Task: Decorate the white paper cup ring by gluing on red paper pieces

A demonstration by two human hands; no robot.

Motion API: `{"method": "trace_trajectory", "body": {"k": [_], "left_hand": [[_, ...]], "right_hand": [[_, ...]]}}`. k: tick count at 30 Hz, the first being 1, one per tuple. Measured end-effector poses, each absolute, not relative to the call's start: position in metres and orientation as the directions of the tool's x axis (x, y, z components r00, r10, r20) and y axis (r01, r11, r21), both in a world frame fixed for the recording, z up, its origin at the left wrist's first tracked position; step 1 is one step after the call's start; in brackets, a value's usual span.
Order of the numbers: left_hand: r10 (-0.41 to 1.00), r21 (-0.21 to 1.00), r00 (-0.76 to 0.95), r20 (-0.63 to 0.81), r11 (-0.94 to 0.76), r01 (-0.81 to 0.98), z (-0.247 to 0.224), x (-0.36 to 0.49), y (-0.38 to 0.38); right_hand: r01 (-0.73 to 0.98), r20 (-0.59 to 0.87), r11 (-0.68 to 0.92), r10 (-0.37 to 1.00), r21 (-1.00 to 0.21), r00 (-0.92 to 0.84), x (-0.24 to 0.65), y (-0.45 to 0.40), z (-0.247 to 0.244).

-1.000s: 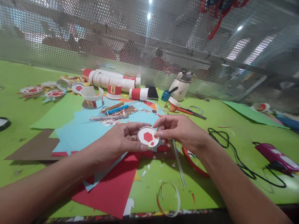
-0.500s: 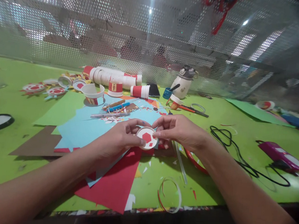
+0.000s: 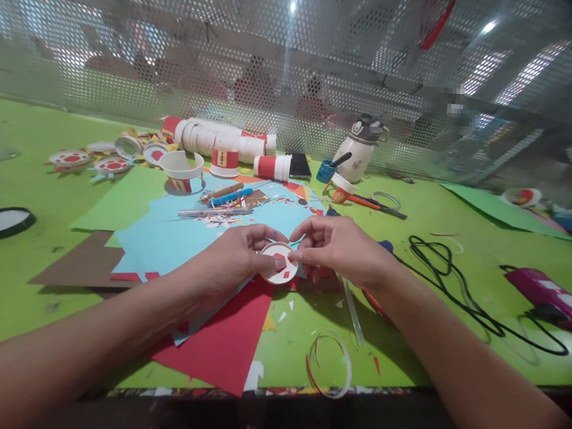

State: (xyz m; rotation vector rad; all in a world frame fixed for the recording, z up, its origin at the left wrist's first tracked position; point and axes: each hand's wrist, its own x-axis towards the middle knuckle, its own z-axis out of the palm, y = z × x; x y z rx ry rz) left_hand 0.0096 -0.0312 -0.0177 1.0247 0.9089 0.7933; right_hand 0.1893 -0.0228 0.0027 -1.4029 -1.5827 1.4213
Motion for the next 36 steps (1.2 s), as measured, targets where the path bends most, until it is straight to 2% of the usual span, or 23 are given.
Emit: {"method": "trace_trajectory", "body": {"k": [7, 21, 29, 36], "left_hand": [[0.888, 0.948, 0.398, -0.228, 0.297, -0.118, -0.020, 0.010, -0.030], [0.888, 0.954, 0.406, -0.216, 0.280, -0.104, -0.019, 0.009, -0.032], [0.879, 0.949, 0.411, -0.242, 0.304, -0.090, -0.016, 0.008, -0.031], [0.863, 0.939, 0.436, -0.254, 0.329, -0.104, -0.016, 0.004, -0.030]], "right_hand": [[0.426, -0.128, 0.000, 0.954, -0.905, -0.272, 0.188, -0.024, 0.001], [0.226, -0.192, -0.110, 0.903, -0.968, -0.384, 0.193, -0.023, -0.002], [0.201, -0.219, -0.144, 0.877, -0.969, -0.428, 0.198, -0.020, 0.001], [0.273, -0.227, -0.119, 0.884, -0.955, -0.409, 0.198, -0.023, 0.008]]}}
